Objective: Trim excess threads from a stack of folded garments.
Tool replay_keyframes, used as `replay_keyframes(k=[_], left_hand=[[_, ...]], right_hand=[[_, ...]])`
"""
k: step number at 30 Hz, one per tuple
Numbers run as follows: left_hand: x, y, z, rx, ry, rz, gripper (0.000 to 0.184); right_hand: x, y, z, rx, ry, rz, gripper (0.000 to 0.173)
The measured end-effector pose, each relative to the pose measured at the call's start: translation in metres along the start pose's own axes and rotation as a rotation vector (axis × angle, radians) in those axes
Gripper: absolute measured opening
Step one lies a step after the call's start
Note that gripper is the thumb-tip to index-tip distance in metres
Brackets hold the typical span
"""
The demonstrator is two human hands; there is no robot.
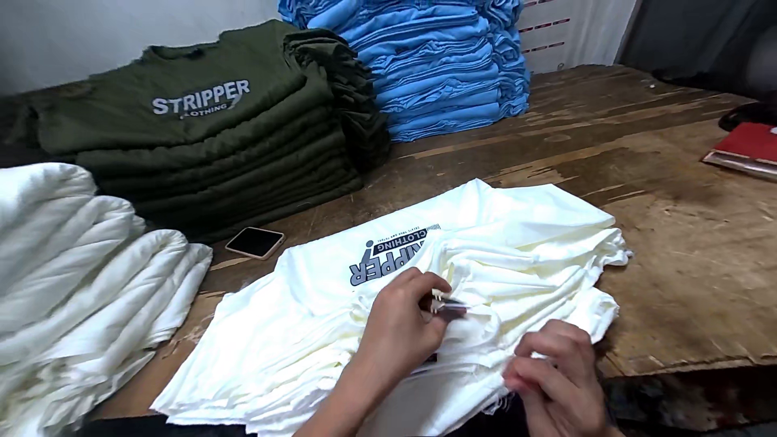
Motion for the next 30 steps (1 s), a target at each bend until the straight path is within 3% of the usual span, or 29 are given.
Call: replay_keyframes(k=[3,5,7,9,12,14,15,18,21,23,26,30], left_hand=[[-0.01,0.005,-0.013,0.151,-0.107,0.422,0.035],[-0.026,0.013,-0.023,0.136,-0.239,0.644,0.04],[-0.032,0.026,-0.026,0.115,-0.291,0.589,0.04],[-0.026,0.041,-0.023,0.121,-0.151,0.411,0.05],[-0.024,0.05,-0.017,0.114,0.119,0.18,0.047],[-0.03,0.047,-0.016,0.037,0.163,0.17,0.033],[-0.033,0.046,-0.015,0.008,0.147,0.222,0.026],[-0.033,0.037,-0.013,-0.029,0.051,0.31,0.02],[-0.022,0.024,-0.013,-0.165,-0.087,0.373,0.027],[-0.027,0.014,-0.014,-0.304,-0.118,0.469,0.035],[-0.037,0.009,-0.012,-0.329,-0.112,0.467,0.026],[-0.028,0.009,-0.002,-0.285,-0.172,0.25,0.026]], right_hand=[[-0.001,-0.005,0.004,0.034,0.055,0.134,0.036],[-0.011,-0.009,0.006,0.001,-0.089,0.198,0.032],[-0.022,-0.01,0.009,0.01,-0.119,0.237,0.018],[-0.017,-0.007,0.015,0.02,0.037,0.335,0.014],[0.001,-0.001,0.024,-0.117,0.107,0.697,0.017],[0.014,0.001,0.028,-0.265,0.031,0.991,0.019],[0.018,0.004,0.031,-0.327,0.008,1.044,0.024],[0.026,0.014,0.035,-0.423,-0.038,0.825,0.035],[0.027,0.02,0.032,-0.51,-0.142,0.406,0.026],[0.017,0.015,0.02,-0.508,-0.258,0.227,0.026],[-0.003,0.002,0.006,-0.495,-0.256,0.128,0.023],[-0.002,-0.001,0.012,-0.535,-0.091,0.055,0.019]])
Point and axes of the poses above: each hand's wrist, its own y-axis towards the middle knuckle, its own x-axis out of the back of the hand, z = x × y, the point moved 4 cm from there along y, towards the middle knuckle, and after that the axes turned 8 degrees about y, right-handed, at the moved point
